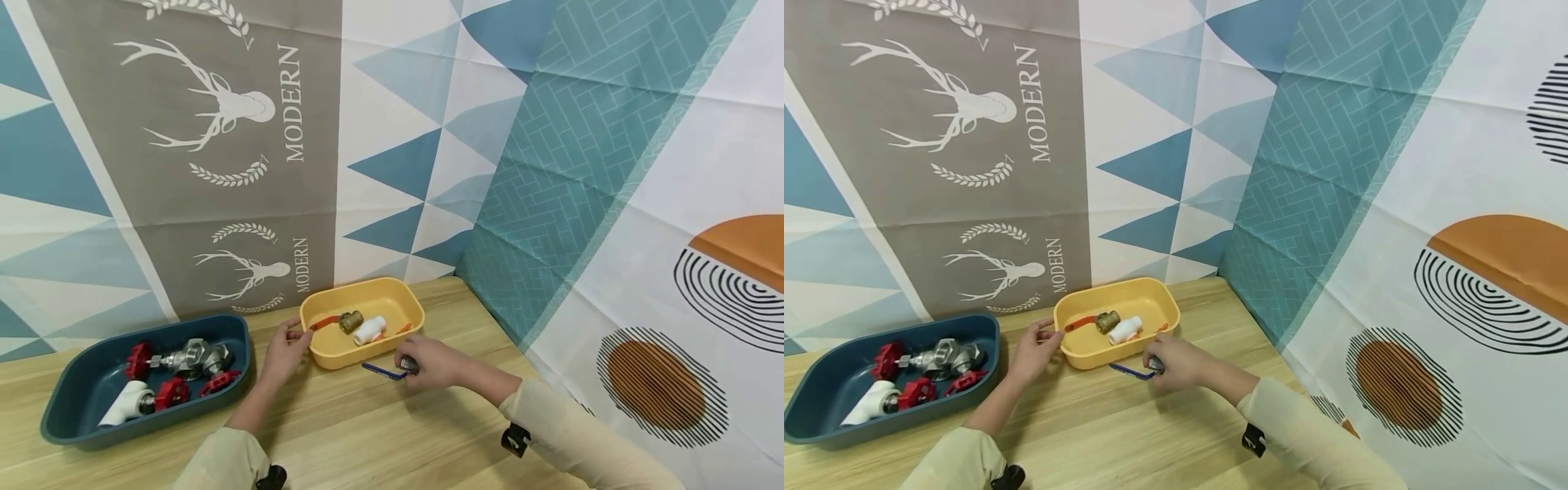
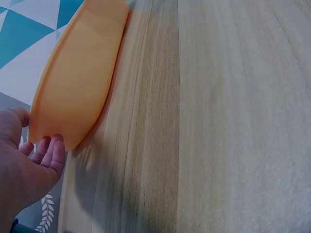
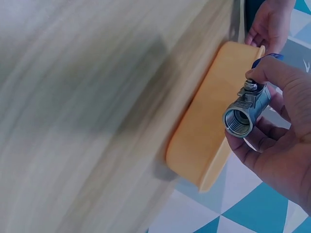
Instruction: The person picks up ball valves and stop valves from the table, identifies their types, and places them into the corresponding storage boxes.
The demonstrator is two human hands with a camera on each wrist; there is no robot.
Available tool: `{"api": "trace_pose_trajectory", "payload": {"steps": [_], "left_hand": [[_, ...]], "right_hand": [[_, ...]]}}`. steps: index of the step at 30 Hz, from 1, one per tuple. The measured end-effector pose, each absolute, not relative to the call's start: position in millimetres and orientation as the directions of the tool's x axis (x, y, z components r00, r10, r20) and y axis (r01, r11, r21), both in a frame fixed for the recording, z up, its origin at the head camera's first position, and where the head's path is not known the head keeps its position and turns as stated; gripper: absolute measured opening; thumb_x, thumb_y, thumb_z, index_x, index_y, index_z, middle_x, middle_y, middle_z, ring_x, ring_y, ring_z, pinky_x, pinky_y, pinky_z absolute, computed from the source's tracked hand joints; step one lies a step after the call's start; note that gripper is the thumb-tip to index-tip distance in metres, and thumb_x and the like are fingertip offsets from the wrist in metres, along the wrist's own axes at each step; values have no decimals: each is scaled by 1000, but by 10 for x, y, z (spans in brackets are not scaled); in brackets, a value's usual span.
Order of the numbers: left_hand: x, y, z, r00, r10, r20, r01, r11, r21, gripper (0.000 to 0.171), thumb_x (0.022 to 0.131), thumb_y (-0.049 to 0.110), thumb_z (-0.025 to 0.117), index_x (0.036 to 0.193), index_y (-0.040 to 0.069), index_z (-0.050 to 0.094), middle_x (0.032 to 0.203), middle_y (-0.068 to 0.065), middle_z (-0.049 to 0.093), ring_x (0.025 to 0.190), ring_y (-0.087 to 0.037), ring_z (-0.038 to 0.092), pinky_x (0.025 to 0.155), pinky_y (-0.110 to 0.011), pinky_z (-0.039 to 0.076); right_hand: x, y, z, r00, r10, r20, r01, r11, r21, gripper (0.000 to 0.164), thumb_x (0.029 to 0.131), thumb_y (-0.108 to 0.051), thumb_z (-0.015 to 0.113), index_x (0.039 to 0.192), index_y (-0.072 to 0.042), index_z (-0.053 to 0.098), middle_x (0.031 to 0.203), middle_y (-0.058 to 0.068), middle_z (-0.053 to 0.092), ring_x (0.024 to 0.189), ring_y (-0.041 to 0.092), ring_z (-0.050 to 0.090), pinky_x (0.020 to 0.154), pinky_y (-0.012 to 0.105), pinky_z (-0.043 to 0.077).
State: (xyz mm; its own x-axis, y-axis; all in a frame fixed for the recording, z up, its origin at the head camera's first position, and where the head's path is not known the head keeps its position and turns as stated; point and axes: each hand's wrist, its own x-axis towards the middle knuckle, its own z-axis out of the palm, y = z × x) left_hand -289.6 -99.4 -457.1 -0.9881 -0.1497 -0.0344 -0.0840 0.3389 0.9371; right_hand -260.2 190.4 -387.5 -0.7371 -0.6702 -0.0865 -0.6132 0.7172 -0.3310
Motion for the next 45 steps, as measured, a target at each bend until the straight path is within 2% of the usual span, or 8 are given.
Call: {"api": "trace_pose_trajectory", "payload": {"steps": [4,12,24,31,45], "left_hand": [[-2886,-996,-4564,-989,-148,-28,-79,354,932,50,95,22,52,138,0,37,114,-21,51,98,-25,56,65,-19,45],[-2876,-985,-4567,-990,-132,-42,-80,300,951,51,96,20,51,139,0,35,113,-20,49,85,-16,57,64,-26,51],[-2875,-993,-4574,-988,-144,-46,-88,298,950,50,95,19,52,139,1,36,111,-18,50,85,-15,56,64,-23,50],[-2878,-999,-4599,-988,-148,-48,-87,270,959,50,95,18,53,139,1,37,112,-19,50,87,-15,56,68,-27,52],[-2902,-998,-4624,-983,-183,-30,-78,263,962,49,94,18,55,137,2,40,111,-18,53,87,-13,55,64,-15,46]], "right_hand": [[-2657,1876,-3829,-734,-675,-74,-623,713,-322,21,78,-13,68,98,-14,61,95,-2,49,76,9,46,65,20,40],[-2794,1836,-3820,-724,-687,-56,-640,700,-316,22,79,-12,68,100,-10,62,90,-3,47,73,8,44,64,20,40],[-2994,1750,-3750,-725,-687,-47,-649,705,-285,22,79,-11,67,100,-11,61,90,0,48,74,11,44,64,23,40],[-3124,1722,-3730,-729,-682,-46,-647,710,-279,22,79,-11,66,101,-10,61,93,3,49,75,13,44,65,25,40],[-3376,1648,-3708,-767,-635,-91,-597,758,-263,20,80,-9,66,98,-9,60,95,6,48,74,16,43,65,28,39]]}}
